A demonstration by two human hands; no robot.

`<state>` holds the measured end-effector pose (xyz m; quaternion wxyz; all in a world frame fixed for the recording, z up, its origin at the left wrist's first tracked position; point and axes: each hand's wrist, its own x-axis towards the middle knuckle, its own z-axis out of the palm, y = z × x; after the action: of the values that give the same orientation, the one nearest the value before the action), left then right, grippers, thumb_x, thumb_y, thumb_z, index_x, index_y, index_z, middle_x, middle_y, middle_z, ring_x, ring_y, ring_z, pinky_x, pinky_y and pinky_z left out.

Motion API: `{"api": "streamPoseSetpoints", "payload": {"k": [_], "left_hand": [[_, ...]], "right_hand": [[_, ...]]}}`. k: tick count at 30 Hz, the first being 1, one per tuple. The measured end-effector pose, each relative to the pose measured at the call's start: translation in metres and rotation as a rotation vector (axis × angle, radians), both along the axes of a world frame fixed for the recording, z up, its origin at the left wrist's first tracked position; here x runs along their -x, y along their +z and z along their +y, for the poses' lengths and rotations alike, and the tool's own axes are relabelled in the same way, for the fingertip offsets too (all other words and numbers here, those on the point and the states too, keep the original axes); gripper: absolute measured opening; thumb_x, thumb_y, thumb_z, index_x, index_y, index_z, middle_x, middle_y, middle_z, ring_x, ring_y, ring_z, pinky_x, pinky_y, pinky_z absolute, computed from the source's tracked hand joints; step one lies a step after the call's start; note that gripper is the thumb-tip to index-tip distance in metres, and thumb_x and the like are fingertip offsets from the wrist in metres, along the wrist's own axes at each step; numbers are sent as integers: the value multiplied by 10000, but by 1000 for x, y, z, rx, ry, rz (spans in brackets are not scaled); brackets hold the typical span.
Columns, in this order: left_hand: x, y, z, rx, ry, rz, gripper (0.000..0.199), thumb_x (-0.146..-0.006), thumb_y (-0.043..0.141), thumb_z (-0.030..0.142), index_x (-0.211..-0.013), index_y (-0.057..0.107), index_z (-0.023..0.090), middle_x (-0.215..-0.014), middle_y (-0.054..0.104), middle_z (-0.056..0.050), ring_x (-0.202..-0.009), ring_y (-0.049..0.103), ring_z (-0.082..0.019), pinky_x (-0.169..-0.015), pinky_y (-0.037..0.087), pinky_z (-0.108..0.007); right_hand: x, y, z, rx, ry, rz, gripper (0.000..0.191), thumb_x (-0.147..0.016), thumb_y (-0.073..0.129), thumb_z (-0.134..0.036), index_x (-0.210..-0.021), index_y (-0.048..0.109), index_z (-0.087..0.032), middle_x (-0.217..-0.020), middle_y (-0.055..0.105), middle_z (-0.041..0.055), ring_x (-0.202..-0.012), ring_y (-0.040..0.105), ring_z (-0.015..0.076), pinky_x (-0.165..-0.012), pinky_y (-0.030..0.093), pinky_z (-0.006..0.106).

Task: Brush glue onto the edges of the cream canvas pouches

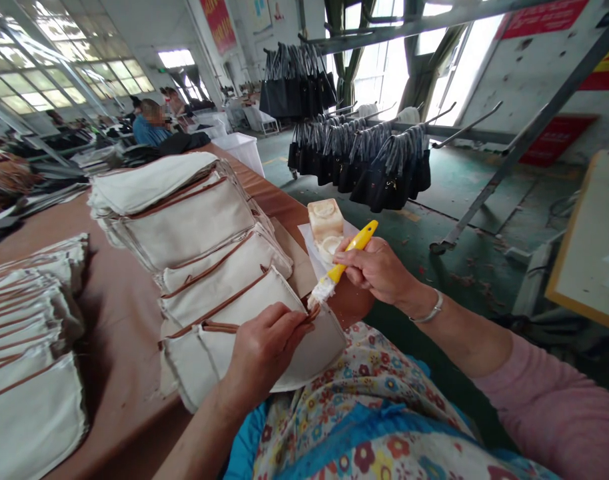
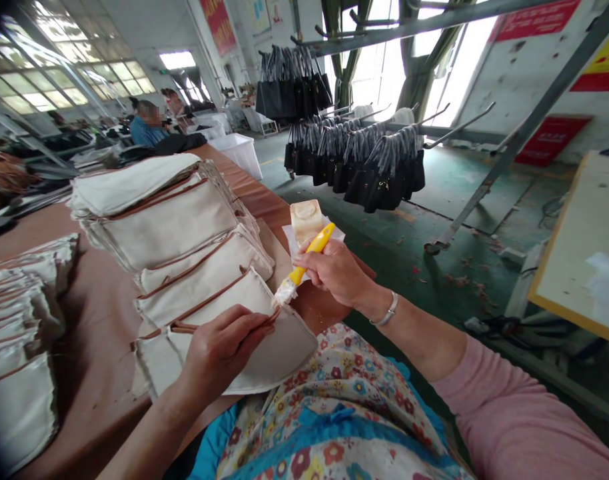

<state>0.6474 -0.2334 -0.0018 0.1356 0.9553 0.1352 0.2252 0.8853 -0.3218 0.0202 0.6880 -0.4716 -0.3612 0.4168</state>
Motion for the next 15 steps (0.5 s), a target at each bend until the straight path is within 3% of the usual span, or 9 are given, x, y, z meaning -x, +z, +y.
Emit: {"api": "streamPoseSetpoints", "payload": {"k": [3, 5, 9, 13, 15], "left_hand": [[2, -2, 3, -62, 7, 32, 191, -971, 576, 320, -992, 738, 221, -795, 655, -28, -707, 616, -115, -633, 465, -206], [4, -2, 4, -110, 5, 49, 200, -976, 568, 320, -973, 739, 216, -775, 650, -28, -695, 610, -116, -612, 450, -209], [5, -3, 4, -173, 23, 52, 228, -989, 544, 330, -962, 734, 209, -748, 642, -30, -665, 590, -114, -574, 417, -215], [13, -5, -5, -209, 74, 56, 243, -996, 534, 328, -915, 729, 208, -744, 646, -32, -670, 590, -120, -591, 425, -224], [27, -2, -11, -248, 150, 52, 253, -999, 528, 326, -891, 721, 204, -727, 643, -33, -665, 588, -125, -593, 431, -233]], "right_hand": [[-4, 9, -11, 33, 171, 35, 169, -745, 729, -276, -786, 615, -156, -397, 422, -90, -317, 260, 44, -346, 132, 182], [-10, 11, -13, 15, 152, 43, 152, -738, 719, -262, -765, 612, -158, -397, 428, -84, -315, 254, 44, -345, 134, 184], [-7, 4, -6, -8, -28, 32, 170, -736, 730, -274, -769, 601, -170, -391, 426, -84, -323, 262, 53, -343, 131, 185], [15, -4, -5, 87, 120, 22, 213, -757, 764, -328, -798, 634, -163, -421, 437, -65, -352, 294, 57, -361, 148, 188], [20, -5, -10, 108, 106, 84, 188, -763, 762, -321, -762, 642, -176, -418, 398, -60, -354, 273, 55, -369, 138, 204]]}}
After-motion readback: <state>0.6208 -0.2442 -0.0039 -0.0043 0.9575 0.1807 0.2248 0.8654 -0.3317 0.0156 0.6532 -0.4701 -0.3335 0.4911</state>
